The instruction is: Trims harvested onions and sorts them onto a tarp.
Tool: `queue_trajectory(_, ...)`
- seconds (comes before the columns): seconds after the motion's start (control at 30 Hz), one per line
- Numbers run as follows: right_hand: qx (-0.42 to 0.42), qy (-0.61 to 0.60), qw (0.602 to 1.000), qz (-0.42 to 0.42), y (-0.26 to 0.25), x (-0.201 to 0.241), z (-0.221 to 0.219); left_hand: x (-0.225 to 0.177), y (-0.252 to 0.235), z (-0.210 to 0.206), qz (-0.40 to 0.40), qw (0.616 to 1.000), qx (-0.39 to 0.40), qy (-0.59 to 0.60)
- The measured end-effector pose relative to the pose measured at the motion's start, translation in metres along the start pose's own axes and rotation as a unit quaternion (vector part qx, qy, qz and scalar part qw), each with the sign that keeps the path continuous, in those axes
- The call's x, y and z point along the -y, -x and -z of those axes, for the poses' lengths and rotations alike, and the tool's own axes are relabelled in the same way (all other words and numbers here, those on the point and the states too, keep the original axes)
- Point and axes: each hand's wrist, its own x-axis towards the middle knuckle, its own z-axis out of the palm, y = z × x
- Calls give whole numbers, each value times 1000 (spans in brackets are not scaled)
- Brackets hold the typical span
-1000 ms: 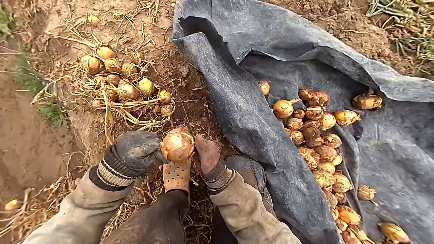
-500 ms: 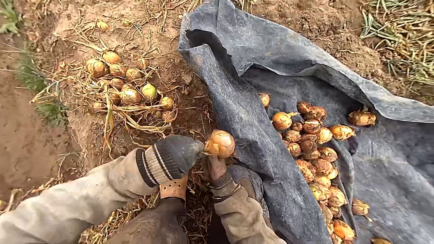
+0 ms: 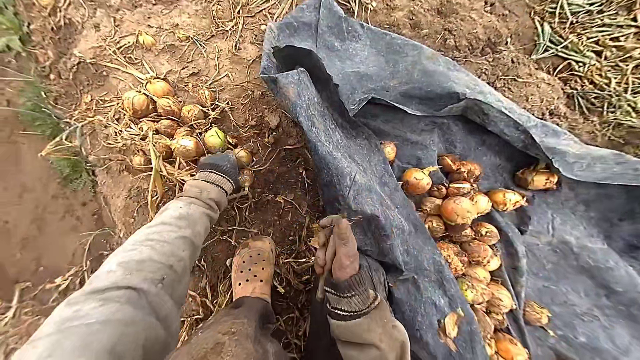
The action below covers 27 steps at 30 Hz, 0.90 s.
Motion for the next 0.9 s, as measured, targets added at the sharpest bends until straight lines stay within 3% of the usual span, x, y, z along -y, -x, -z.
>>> queue_trajectory(0.07,44,142,988,-53,-2,-27,-16,15,21,0,-4,997,-6,75)
queue_trajectory(0.13,81,266,957,-83,-8,-43,-22,31,50,-2,-22,971,-62,228)
queue_trajectory(0.2,125,316,936,-96,-10,-41,-28,40,87,-7,-73,906,-114,401)
queue_trajectory(0.27,159,302,938,-56,-8,-35,-34,41,130,-5,-135,843,-135,502)
queue_trajectory(0.4,203,181,960,59,4,-26,-41,39,193,-3,-307,754,-114,569)
queue_trajectory(0.53,199,129,964,116,19,-14,-44,36,213,0,-356,752,-105,545)
queue_trajectory(0.63,174,133,964,150,21,-19,-44,40,202,-4,-411,727,-114,538)
queue_trajectory(0.67,162,134,966,148,20,-22,-45,42,199,-3,-417,740,-140,509)
queue_trajectory(0.73,127,125,977,118,18,-26,-46,49,195,-2,-378,807,-213,401)
queue_trajectory(0.8,79,158,981,80,13,-32,-43,51,188,-1,-254,882,-240,315)
queue_trajectory(0.87,75,287,953,53,6,-42,-34,47,177,-1,-201,909,-230,284)
queue_trajectory(0.9,100,358,928,19,2,-44,-29,43,174,2,-240,904,-225,272)
